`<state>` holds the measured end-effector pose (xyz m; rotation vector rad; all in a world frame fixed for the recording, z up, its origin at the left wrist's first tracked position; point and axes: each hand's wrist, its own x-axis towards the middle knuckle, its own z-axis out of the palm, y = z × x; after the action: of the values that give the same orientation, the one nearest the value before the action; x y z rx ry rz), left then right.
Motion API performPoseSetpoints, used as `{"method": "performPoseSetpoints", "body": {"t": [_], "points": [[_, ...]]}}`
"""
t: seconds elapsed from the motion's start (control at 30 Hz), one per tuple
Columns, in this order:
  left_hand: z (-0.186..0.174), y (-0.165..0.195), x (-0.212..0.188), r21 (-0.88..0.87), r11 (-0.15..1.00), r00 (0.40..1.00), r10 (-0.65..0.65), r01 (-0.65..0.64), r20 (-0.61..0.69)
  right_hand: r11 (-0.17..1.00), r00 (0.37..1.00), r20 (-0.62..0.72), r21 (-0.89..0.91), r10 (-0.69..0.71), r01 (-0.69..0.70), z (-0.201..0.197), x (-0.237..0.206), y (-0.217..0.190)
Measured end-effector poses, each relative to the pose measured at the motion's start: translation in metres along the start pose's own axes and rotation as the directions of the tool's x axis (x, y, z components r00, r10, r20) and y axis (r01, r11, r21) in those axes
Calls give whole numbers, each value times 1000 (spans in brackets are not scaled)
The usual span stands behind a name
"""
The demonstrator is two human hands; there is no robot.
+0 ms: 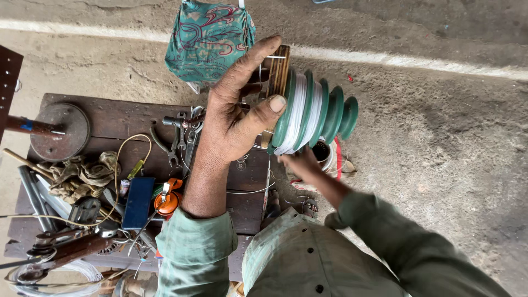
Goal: The person winds white wire by hand around a green ribbed spool mounted on a wooden board, rotating the spool to build up wire layers. They pick up scissors from the bench, use a spanner to tighten the bolt on the board, then continue winding and adjusting the wire coils.
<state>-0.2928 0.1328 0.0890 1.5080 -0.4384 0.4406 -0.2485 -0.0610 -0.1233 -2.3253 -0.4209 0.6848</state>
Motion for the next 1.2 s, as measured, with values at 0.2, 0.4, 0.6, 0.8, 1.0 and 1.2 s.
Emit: {"method": "performPoseSetpoints", "body": {"t": [0.2,0.4,0.6,0.8,1.0,1.2], "points": [[2,0,-1,-14,1000,1000,-11,10,-11,423,521,8,-574,-853,701,-75,-113,-77],[3,3,2,-15,1000,1000,-21,21,-20,179,133,-124,-785,-983,593,-230,-80,-137],[3,4,3,4,1000,1000,-9,9,-17,752,642,-527,9,-556,659,-196,96,-62],[-1,0,1,21,1000,1000,-7,7,2,972,988,-152,227,-29,64,-4,36,30],[1,-4,1,-14,1000,1000,3,-4,-3,690,666,-179,-210,-724,693,-35,-90,-42],[4,0,1,-74,997,1000,-23,23,-1,116,15,-122,-881,-992,459,-173,-114,-133]]}}
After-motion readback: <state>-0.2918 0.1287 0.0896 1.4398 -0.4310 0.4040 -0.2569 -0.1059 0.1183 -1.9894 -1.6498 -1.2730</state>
